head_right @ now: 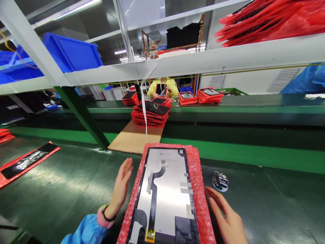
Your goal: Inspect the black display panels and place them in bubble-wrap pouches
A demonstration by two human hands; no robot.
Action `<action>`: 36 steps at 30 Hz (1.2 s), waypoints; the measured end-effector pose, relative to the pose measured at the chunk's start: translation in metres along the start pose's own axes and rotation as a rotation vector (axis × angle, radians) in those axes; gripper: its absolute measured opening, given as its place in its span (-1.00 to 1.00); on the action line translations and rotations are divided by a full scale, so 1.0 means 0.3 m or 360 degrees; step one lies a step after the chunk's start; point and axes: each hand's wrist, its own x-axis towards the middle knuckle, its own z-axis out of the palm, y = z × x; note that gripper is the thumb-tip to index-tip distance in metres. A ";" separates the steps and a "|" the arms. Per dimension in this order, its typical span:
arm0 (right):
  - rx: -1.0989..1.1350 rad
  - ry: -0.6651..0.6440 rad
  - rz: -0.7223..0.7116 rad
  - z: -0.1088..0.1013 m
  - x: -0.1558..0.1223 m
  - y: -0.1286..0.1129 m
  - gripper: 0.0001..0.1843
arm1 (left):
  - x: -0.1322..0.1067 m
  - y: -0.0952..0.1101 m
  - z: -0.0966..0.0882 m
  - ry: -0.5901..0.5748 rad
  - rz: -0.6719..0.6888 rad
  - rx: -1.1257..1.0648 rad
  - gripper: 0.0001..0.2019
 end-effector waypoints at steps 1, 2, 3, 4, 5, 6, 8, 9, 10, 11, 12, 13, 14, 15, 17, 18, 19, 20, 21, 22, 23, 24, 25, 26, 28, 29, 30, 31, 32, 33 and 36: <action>-0.0065 0.0030 -0.0059 -0.008 0.026 0.001 -0.56 | 0.016 0.040 -0.020 -0.0015 0.0122 0.0081 -0.55; -0.0127 0.0079 -0.0159 -0.021 0.048 -0.010 -0.58 | 0.028 0.085 -0.038 -0.0248 0.0308 0.0217 -0.56; -0.0187 0.0123 -0.0303 -0.036 0.070 -0.033 -0.61 | 0.037 0.131 -0.051 -0.0608 0.0547 0.0366 -0.57; -0.0204 0.0135 -0.0492 -0.050 0.091 -0.068 -0.65 | 0.043 0.174 -0.057 -0.0923 0.0788 0.0520 -0.56; -0.0189 0.0070 -0.0710 -0.059 0.113 -0.113 -0.68 | 0.049 0.210 -0.058 -0.1130 0.0901 0.0694 -0.52; -0.0199 -0.0042 -0.0929 -0.061 0.138 -0.165 -0.68 | 0.053 0.239 -0.054 -0.1282 0.0983 0.0840 -0.51; -0.0310 -0.0351 -0.1297 -0.041 0.192 -0.270 -0.59 | 0.059 0.269 -0.039 -0.1444 0.1071 0.1081 -0.48; -0.0408 -0.0512 -0.1399 -0.020 0.219 -0.316 -0.56 | 0.061 0.273 -0.031 -0.1471 0.1107 0.1167 -0.47; -0.0504 -0.0650 -0.1482 0.005 0.243 -0.354 -0.53 | 0.061 0.272 -0.026 -0.1471 0.1142 0.1235 -0.46; -0.0576 -0.0763 -0.1559 0.031 0.263 -0.382 -0.51 | 0.061 0.268 -0.022 -0.1453 0.1173 0.1288 -0.45; -0.0651 -0.0847 -0.1604 0.056 0.279 -0.399 -0.48 | 0.060 0.263 -0.020 -0.1436 0.1201 0.1325 -0.45; -0.0716 -0.0902 -0.1646 0.076 0.291 -0.408 -0.46 | 0.058 0.259 -0.021 -0.1423 0.1221 0.1352 -0.45; -0.0778 -0.0933 -0.1677 0.091 0.299 -0.407 -0.44 | 0.057 0.257 -0.022 -0.1420 0.1235 0.1372 -0.46; -0.0837 -0.0943 -0.1700 0.100 0.305 -0.401 -0.44 | 0.056 0.256 -0.024 -0.1426 0.1248 0.1385 -0.46; -0.0929 -0.0922 -0.1741 0.100 0.314 -0.378 -0.44 | 0.054 0.259 -0.027 -0.1439 0.1271 0.1405 -0.47; -0.0954 -0.0906 -0.1757 0.094 0.318 -0.365 -0.45 | 0.053 0.260 -0.028 -0.1433 0.1277 0.1414 -0.47; -0.0966 -0.0883 -0.1765 0.085 0.322 -0.353 -0.46 | 0.053 0.261 -0.028 -0.1427 0.1278 0.1422 -0.47; -0.0967 -0.0859 -0.1769 0.075 0.327 -0.342 -0.48 | 0.053 0.262 -0.027 -0.1424 0.1276 0.1428 -0.47; -0.0960 -0.0835 -0.1768 0.065 0.331 -0.334 -0.49 | 0.052 0.262 -0.026 -0.1424 0.1272 0.1432 -0.47; -0.0949 -0.0811 -0.1758 0.058 0.335 -0.329 -0.50 | 0.051 0.260 -0.025 -0.1423 0.1270 0.1431 -0.47; -0.0938 -0.0789 -0.1747 0.052 0.338 -0.327 -0.50 | 0.050 0.259 -0.025 -0.1423 0.1269 0.1426 -0.47; -0.0924 -0.0770 -0.1737 0.050 0.340 -0.328 -0.51 | 0.048 0.257 -0.024 -0.1423 0.1266 0.1420 -0.46; -0.0909 -0.0756 -0.1732 0.051 0.340 -0.333 -0.53 | 0.046 0.255 -0.024 -0.1424 0.1259 0.1415 -0.45; -0.0889 -0.0740 -0.1728 0.054 0.339 -0.340 -0.55 | 0.044 0.255 -0.025 -0.1423 0.1249 0.1409 -0.45; -0.0860 -0.0736 -0.1718 0.068 0.333 -0.358 -0.56 | 0.040 0.254 -0.026 -0.1426 0.1221 0.1400 -0.43; -0.0851 -0.0753 -0.1714 0.076 0.329 -0.366 -0.54 | 0.039 0.255 -0.027 -0.1432 0.1209 0.1396 -0.42; -0.0848 -0.0787 -0.1710 0.083 0.326 -0.373 -0.52 | 0.038 0.256 -0.027 -0.1437 0.1201 0.1397 -0.42; -0.0853 -0.0832 -0.1706 0.089 0.323 -0.377 -0.49 | 0.038 0.257 -0.029 -0.1443 0.1197 0.1400 -0.42; -0.0859 -0.0877 -0.1699 0.093 0.323 -0.377 -0.47 | 0.038 0.257 -0.031 -0.1447 0.1196 0.1405 -0.42; -0.0861 -0.0912 -0.1685 0.094 0.324 -0.374 -0.47 | 0.037 0.258 -0.034 -0.1447 0.1197 0.1408 -0.42; -0.0827 -0.0935 -0.1621 0.082 0.342 -0.353 -0.52 | 0.030 0.261 -0.051 -0.1473 0.1210 0.1419 -0.43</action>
